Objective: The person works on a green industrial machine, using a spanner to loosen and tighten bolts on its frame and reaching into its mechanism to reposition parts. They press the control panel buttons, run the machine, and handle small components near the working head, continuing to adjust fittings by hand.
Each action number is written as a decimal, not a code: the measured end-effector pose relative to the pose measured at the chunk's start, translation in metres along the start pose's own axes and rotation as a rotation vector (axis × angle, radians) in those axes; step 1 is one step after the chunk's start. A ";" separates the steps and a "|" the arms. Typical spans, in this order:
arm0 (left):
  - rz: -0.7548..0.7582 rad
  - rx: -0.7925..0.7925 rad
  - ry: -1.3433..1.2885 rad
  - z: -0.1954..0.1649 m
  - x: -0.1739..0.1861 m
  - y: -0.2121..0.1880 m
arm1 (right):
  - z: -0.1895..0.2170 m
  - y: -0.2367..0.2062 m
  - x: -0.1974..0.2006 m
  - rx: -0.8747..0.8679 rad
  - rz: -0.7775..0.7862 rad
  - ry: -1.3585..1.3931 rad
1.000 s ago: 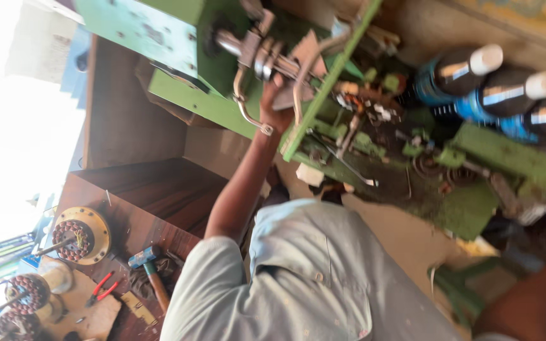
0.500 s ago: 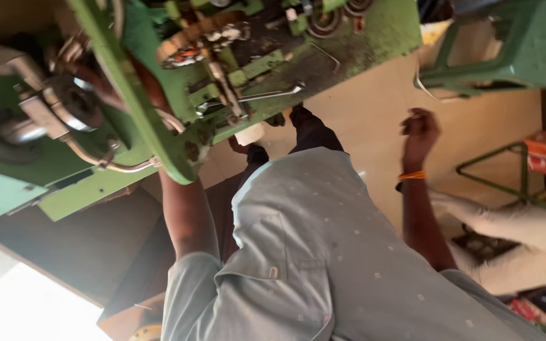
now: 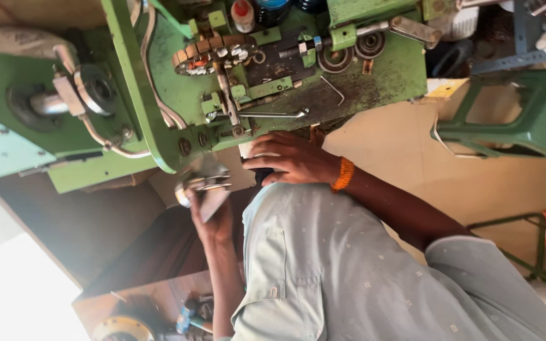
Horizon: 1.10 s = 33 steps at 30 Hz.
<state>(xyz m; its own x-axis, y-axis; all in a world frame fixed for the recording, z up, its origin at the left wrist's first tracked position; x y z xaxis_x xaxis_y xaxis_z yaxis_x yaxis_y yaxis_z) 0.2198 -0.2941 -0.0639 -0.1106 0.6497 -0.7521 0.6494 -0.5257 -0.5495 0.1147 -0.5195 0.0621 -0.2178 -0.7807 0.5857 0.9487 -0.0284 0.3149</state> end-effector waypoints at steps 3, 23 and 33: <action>0.076 0.239 0.092 0.056 -0.029 0.002 | 0.007 0.008 -0.005 0.131 0.053 0.031; 0.440 -1.219 2.248 0.157 -0.179 0.067 | -0.103 -0.195 0.162 -0.695 -0.088 -0.453; 0.723 -0.826 2.351 0.258 -0.199 0.088 | -0.121 -0.137 0.145 -0.577 -0.094 -0.451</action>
<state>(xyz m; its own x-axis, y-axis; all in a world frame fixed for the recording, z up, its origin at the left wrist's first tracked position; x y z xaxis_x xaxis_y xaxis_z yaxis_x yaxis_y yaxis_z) 0.1046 -0.6115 -0.0566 0.2993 0.1213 0.9464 0.2813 -0.9590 0.0340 -0.0191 -0.7042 0.0130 -0.2597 -0.4300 0.8647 0.8641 -0.5033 0.0092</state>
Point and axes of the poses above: each hand's wrist, its own y-axis towards the middle knuckle, its own x-axis out of the back of the hand, z = x × y, the point moved 7 cm from there along y, towards the middle knuckle, and after that the axes turned 3 degrees about -z, right-handed, at the moved point
